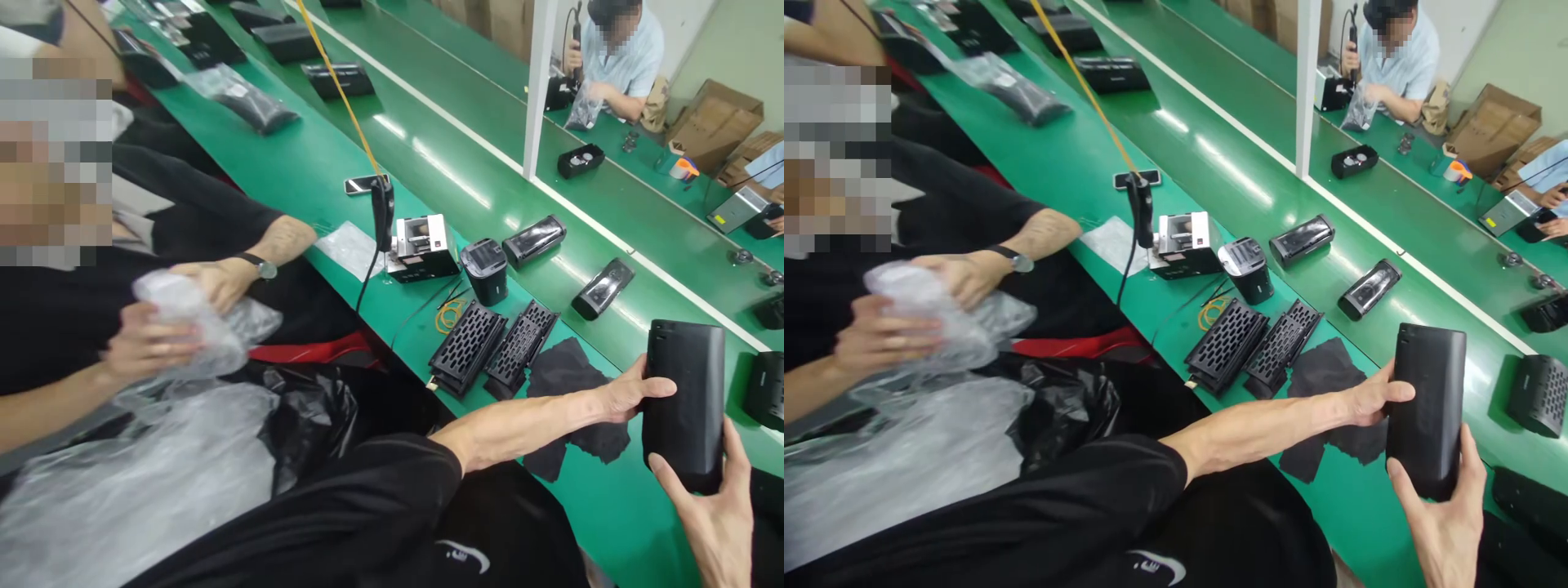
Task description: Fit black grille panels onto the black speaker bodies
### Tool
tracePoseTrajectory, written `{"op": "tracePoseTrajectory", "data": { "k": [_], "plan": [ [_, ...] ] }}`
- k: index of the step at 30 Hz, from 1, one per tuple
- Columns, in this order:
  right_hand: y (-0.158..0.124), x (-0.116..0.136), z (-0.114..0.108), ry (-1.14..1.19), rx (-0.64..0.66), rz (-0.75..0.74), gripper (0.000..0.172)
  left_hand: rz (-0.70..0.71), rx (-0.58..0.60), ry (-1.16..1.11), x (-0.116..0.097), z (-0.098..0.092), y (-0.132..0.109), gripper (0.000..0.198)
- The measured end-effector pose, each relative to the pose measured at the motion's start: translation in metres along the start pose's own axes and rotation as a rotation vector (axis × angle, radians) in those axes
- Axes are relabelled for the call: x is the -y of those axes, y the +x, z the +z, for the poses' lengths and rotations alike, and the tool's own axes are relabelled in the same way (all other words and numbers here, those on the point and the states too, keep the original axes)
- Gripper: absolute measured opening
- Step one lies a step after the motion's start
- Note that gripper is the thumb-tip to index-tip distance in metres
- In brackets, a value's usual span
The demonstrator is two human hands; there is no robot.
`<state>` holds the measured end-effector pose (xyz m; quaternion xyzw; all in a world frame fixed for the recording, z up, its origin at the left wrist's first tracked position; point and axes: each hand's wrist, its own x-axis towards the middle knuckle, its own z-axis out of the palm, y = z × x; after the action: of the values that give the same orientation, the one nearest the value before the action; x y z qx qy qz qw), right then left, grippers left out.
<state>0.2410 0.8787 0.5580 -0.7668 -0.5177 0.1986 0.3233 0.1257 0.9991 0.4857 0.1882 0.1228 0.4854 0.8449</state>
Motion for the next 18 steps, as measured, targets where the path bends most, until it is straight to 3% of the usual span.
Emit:
{"op": "tracePoseTrajectory", "data": {
  "k": [3,5,7,9,11,14,16,18],
  "plan": [
    [0.009,-0.028,0.007,0.032,0.012,-0.048,0.133,0.045,-0.037,0.049,0.000,0.002,-0.003,0.097],
    [0.021,-0.054,0.007,0.108,0.102,-0.024,0.140,0.073,-0.069,0.214,-0.007,0.001,-0.005,0.101],
    [0.033,-0.076,0.000,0.224,0.183,0.023,0.138,0.115,-0.070,0.545,-0.019,-0.005,-0.010,0.109],
    [0.042,-0.085,-0.011,0.352,0.156,0.052,0.132,0.183,-0.015,0.963,-0.030,-0.012,-0.013,0.110],
    [0.046,-0.080,-0.018,0.420,0.081,0.057,0.132,0.258,0.126,1.327,-0.036,-0.019,-0.015,0.101],
    [0.044,-0.057,-0.008,0.286,0.019,0.082,0.136,0.298,0.389,1.651,-0.032,-0.024,-0.017,0.088],
    [0.037,-0.046,0.006,0.224,-0.016,0.125,0.130,0.276,0.491,1.728,-0.032,-0.026,-0.021,0.088],
    [0.024,-0.047,0.018,0.268,-0.033,0.153,0.123,0.256,0.466,1.685,-0.040,-0.031,-0.028,0.090]
  ]
}}
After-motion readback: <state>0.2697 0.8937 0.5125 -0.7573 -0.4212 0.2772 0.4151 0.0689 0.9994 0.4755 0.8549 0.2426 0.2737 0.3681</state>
